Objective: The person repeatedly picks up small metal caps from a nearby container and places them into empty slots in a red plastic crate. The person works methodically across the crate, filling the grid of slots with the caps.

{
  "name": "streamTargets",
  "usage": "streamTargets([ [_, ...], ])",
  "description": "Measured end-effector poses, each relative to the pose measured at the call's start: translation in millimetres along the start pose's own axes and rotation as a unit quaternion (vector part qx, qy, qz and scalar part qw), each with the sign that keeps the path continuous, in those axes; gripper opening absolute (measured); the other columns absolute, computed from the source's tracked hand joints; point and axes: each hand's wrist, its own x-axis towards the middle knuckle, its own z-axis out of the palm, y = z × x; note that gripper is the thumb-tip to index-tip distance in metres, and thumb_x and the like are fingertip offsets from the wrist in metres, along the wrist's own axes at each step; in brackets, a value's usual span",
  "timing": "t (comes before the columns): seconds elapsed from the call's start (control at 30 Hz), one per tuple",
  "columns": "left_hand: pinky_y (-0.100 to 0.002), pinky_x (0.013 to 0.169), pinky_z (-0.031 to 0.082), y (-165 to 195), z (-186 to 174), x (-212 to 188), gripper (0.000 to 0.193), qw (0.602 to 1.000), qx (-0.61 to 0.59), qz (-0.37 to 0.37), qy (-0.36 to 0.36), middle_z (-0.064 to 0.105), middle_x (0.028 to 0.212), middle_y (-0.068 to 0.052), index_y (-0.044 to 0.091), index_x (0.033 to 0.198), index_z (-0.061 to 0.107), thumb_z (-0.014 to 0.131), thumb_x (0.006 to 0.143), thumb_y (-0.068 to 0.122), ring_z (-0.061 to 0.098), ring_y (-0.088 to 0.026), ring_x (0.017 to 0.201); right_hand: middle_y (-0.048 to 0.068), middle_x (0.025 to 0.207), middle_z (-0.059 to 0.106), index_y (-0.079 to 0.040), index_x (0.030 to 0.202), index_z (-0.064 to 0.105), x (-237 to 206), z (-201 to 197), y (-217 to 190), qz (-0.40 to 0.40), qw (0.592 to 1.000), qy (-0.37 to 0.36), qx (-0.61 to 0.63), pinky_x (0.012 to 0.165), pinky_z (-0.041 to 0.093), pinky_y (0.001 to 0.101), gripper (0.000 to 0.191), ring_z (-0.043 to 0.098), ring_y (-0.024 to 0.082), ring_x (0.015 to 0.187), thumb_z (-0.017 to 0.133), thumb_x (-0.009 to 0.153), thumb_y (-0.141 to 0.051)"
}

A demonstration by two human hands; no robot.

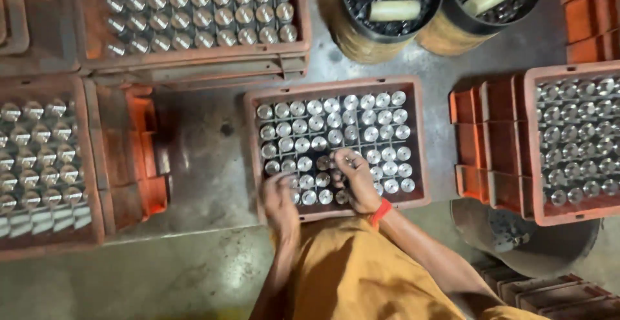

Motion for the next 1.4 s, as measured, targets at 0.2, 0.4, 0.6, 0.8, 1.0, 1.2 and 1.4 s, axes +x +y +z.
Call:
streamTargets([
  [0.2,-0.034,0.102,0.05,-5,57,-5,0.047,0.76,-0.512,-0.338,-0.216,0.064,0.119,-0.006,0.006,0.126,0.057,0.041,0.104,0.044,0.062,-0.019,0.113,0.004,0.089,0.074,-0.007,0.094,0.074,-20,48,9,-0.48,0.766,-0.046,-0.425,0.075,0.053,0.0347,0.014,0.068,0.018,0.086,0.08,0.088,-0.018],
  [0.4,-0.033,0.095,0.055,-15,41,-2,0.031,0.749,-0.516,-0.401,-0.108,0.065,0.114,-0.005,0.009,0.123,0.059,0.045,0.102,0.027,0.065,-0.017,0.107,0.006,0.095,0.077,-0.006,0.097,0.078,-14,42,13,-0.44,0.779,-0.072,-0.44,0.079,0.055,0.0365,0.014,0.072,0.022,0.09,0.081,0.085,-0.012],
  [0.6,-0.022,0.053,0.039,-12,-9,-1,0.022,0.784,-0.514,-0.33,-0.11,0.059,0.088,-0.001,0.009,0.115,0.062,0.056,0.108,0.029,0.051,-0.009,0.068,0.002,0.104,0.076,-0.009,0.108,0.075,23,9,27,-0.177,0.914,-0.058,-0.36,0.084,0.059,0.0313,0.024,0.072,0.015,0.098,0.079,0.085,-0.009],
  [0.8,-0.021,0.046,0.034,18,-40,-1,0.02,0.797,-0.523,-0.276,-0.124,0.055,0.078,-0.001,0.013,0.105,0.06,0.053,0.106,0.031,0.047,-0.01,0.06,0.007,0.098,0.078,-0.009,0.099,0.079,29,-17,48,-0.308,0.766,-0.118,-0.551,0.082,0.055,0.0353,0.015,0.072,0.022,0.089,0.08,0.084,-0.014],
  [1.0,-0.021,0.046,0.033,14,-42,-1,0.02,0.825,-0.484,-0.267,-0.117,0.051,0.076,0.002,0.016,0.102,0.057,0.056,0.107,0.036,0.046,-0.008,0.059,0.011,0.08,0.074,-0.01,0.093,0.079,41,4,55,-0.34,0.675,-0.101,-0.647,0.063,0.049,0.0432,0.015,0.062,0.027,0.066,0.081,0.087,-0.024],
  [1.2,-0.021,0.049,0.034,10,-28,4,0.023,0.882,-0.377,-0.264,-0.102,0.053,0.078,0.001,0.014,0.105,0.056,0.058,0.105,0.037,0.046,-0.007,0.06,0.01,0.089,0.077,-0.008,0.099,0.078,32,21,39,-0.278,0.764,-0.075,-0.578,0.069,0.055,0.0352,0.023,0.07,0.02,0.074,0.083,0.083,-0.023],
  [1.4,-0.02,0.047,0.034,9,4,2,0.027,0.923,-0.204,-0.299,-0.128,0.053,0.077,0.004,0.027,0.12,0.052,0.059,0.099,0.043,0.046,-0.004,0.059,0.0,0.115,0.075,-0.013,0.124,0.07,5,14,29,-0.11,0.919,-0.164,-0.342,0.092,0.055,0.0298,0.039,0.069,0.011,0.102,0.076,0.086,-0.016],
])
